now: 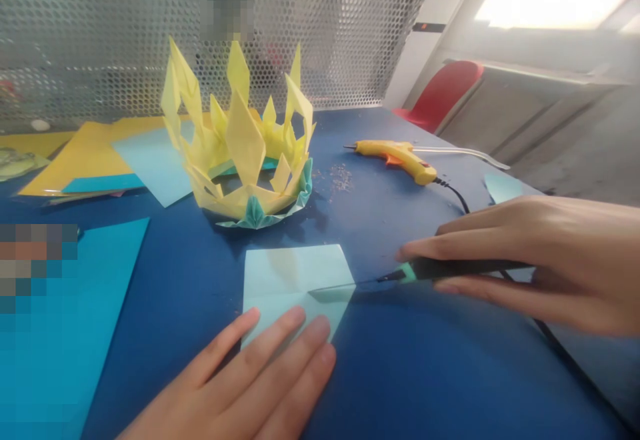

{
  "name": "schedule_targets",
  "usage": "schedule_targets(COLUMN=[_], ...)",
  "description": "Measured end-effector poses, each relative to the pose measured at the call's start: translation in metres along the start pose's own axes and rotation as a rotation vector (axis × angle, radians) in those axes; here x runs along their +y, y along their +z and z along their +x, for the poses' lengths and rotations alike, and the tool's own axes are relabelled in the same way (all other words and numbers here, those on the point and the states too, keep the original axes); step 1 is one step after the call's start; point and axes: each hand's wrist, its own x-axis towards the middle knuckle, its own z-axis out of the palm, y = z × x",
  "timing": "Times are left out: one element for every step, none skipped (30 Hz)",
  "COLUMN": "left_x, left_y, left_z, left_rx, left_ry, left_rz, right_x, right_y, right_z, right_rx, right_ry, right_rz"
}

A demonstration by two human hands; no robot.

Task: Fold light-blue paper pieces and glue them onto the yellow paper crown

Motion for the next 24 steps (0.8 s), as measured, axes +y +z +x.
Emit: schedule_targets(left_x=[0.000, 0.000, 0.000, 0.000, 0.000, 0.000, 0.000, 0.000, 0.000, -0.001, -0.001, -0.001, -0.001, -0.002, -0.002, -0.002, -0.002, -0.002, -0.003, -0.003, -0.003, -0.002, -0.002, -0.002], left_y=[0.000, 0.000, -0.001, -0.001, -0.001, -0.001, -0.001, -0.001, -0.001, -0.001, -0.001, -0.001, -0.001, -0.002, -0.002, -0.002, -0.002, -0.003, -0.003, -0.003, -0.003, -0.003, -0.003, -0.003], left_z=[0.000, 0.000, 0.000, 0.000, 0.000, 0.000, 0.000, -0.001, -0.001, -0.001, -0.001, -0.001, -0.001, -0.001, 0.000, 0.000, 0.000, 0.000, 0.000, 0.000, 0.000, 0.000, 0.000, 0.000], left_rx=[-0.005, -0.008, -0.009, -0.009, -0.008, -0.008, -0.008, -0.008, -0.009, -0.011, -0.014, -0.019, -0.025, -0.031, -0.036, -0.041, -0.046, -0.050, -0.051, -0.050, -0.047, -0.045, -0.041, -0.037], left_ry=[0.001, 0.001, 0.001, 0.000, -0.001, 0.000, 0.001, 0.004, 0.007, 0.010, 0.013, 0.017, 0.022, 0.028, 0.034, 0.039, 0.043, 0.047, 0.052, 0.058, 0.063, 0.067, 0.069, 0.068], left_rz=[0.000, 0.000, 0.000, -0.001, -0.004, -0.006, -0.006, -0.003, 0.001, 0.006, 0.011, 0.015, 0.018, 0.019, 0.021, 0.024, 0.026, 0.029, 0.030, 0.032, 0.033, 0.032, 0.032, 0.030], right_x=[0.000, 0.000, 0.000, 0.000, -0.001, -0.001, -0.002, -0.002, -0.002, -0.001, -0.001, 0.000, 0.001, 0.001, 0.002, 0.002, 0.002, 0.002, 0.003, 0.003, 0.004, 0.006, 0.007, 0.008], right_y=[0.000, 0.000, 0.000, 0.000, 0.000, -0.001, -0.001, -0.001, -0.002, -0.003, -0.003, -0.003, -0.003, -0.003, -0.003, -0.002, -0.002, -0.001, -0.001, 0.000, 0.000, -0.001, -0.001, -0.001], right_z=[-0.001, -0.002, -0.003, -0.004, -0.005, -0.006, -0.005, -0.005, -0.004, -0.003, -0.003, -0.002, -0.002, -0.002, -0.002, -0.003, -0.004, -0.006, -0.008, -0.010, -0.012, -0.014, -0.015, -0.017], right_rx=[0.006, 0.010, 0.009, 0.004, -0.007, -0.017, -0.023, -0.024, -0.025, -0.025, -0.023, -0.020, -0.019, -0.018, -0.020, -0.025, -0.033, -0.037, -0.035, -0.026, -0.013, 0.003, 0.016, 0.027], right_ry=[-0.004, 0.000, 0.008, 0.020, 0.031, 0.042, 0.045, 0.042, 0.033, 0.018, 0.002, -0.010, -0.023, -0.031, -0.033, -0.031, -0.026, -0.027, -0.031, -0.037, -0.050, -0.063, -0.075, -0.083], right_rz=[-0.009, -0.017, -0.024, -0.028, -0.026, -0.020, -0.012, -0.005, 0.001, 0.003, -0.002, -0.011, -0.020, -0.028, -0.033, -0.033, -0.031, -0.031, -0.036, -0.051, -0.072, -0.099, -0.125, -0.147])
